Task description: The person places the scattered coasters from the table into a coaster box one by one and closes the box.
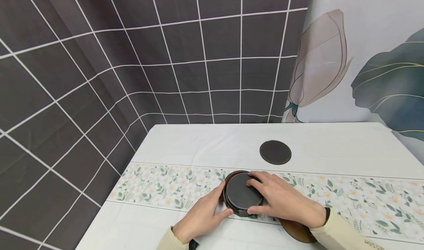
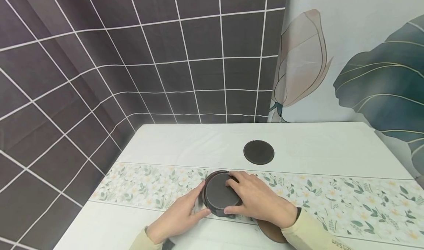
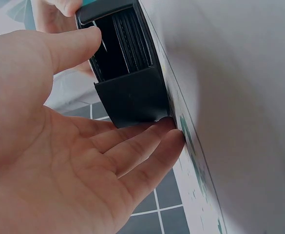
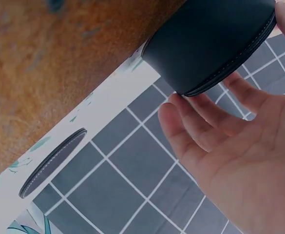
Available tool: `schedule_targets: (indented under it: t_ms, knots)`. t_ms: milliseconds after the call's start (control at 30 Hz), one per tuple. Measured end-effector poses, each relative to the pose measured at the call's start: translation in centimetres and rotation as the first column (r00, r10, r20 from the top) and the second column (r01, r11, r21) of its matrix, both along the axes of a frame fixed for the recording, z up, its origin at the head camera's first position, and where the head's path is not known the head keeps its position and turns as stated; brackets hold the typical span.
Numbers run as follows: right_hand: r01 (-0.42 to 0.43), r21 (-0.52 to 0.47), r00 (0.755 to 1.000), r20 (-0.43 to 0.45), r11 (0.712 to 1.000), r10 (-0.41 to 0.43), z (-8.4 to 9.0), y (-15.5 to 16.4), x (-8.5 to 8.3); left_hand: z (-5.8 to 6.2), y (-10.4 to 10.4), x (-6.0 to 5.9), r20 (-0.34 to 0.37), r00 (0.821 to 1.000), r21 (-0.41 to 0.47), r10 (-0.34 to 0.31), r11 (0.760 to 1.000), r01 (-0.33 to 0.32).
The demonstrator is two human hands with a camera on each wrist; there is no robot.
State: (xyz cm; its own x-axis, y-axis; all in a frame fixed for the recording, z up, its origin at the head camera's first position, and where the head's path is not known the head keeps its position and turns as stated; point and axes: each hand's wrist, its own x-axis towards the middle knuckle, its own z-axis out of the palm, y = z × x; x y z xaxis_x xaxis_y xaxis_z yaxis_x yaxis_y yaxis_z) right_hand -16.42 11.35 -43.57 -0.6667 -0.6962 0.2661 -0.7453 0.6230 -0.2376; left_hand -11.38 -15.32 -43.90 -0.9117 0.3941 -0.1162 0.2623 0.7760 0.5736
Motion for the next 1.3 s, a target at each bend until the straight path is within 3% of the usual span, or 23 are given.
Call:
schedule_targets:
  t_ms: [233,567,1300]
  knots:
    - [-0.013,0.003,1.000,-0.008,1.000,0.013,0.12,-0.04,0.04,0.03,0.04,0.02,-0.013,1.000,0.003,-0.004,1.000,0.004]
    - [-0.055,0.018,0.995,-0.085,0.998,0.056,-0.15,-0.06,-0.05,0.04,-0.01,-0.02,-0.006,1.000,0.004,-0.003,1.000,0.003]
    - [-0.082,0.074,0.996,-0.023,0.994,0.084,0.04,0.00,-0.06,0.00,-0.01,0.05,0.006,1.000,0.007,0.016,1.000,-0.016]
